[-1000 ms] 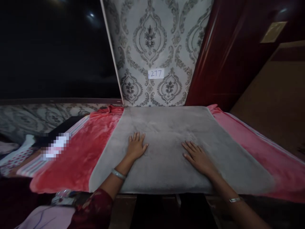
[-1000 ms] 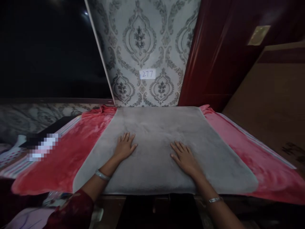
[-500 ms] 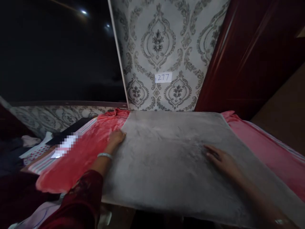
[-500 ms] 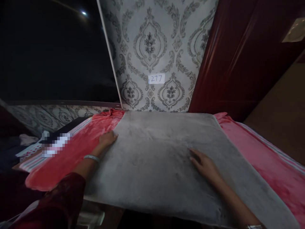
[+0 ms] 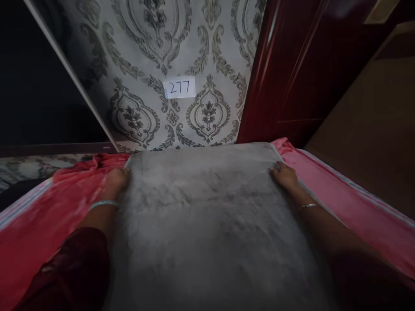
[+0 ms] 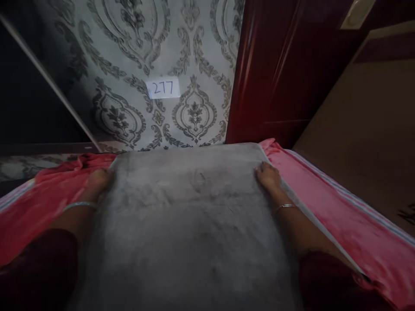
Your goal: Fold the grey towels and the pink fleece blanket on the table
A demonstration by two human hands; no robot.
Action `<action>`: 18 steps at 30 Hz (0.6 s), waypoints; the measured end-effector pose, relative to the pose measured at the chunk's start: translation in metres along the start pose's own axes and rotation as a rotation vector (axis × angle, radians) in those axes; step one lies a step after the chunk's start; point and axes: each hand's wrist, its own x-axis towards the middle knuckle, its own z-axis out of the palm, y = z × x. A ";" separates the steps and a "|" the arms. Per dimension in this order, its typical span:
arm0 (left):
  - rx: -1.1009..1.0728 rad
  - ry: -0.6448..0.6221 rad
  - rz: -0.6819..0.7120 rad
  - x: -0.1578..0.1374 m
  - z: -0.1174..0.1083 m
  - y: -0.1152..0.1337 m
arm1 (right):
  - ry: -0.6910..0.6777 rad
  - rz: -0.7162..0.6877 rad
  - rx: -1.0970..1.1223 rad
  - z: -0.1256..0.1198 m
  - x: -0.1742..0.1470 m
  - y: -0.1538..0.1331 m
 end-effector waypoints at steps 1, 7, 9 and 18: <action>0.010 0.006 -0.011 0.002 0.002 0.002 | -0.007 -0.025 -0.041 0.005 0.003 -0.003; -0.020 0.128 -0.106 0.014 0.018 -0.009 | -0.036 -0.077 -0.165 0.023 0.007 0.007; -0.052 0.166 -0.127 0.019 0.023 -0.014 | -0.047 -0.072 -0.164 0.026 0.011 0.014; -0.004 0.093 -0.055 0.054 0.029 -0.036 | 0.062 0.092 -0.095 0.010 0.032 0.034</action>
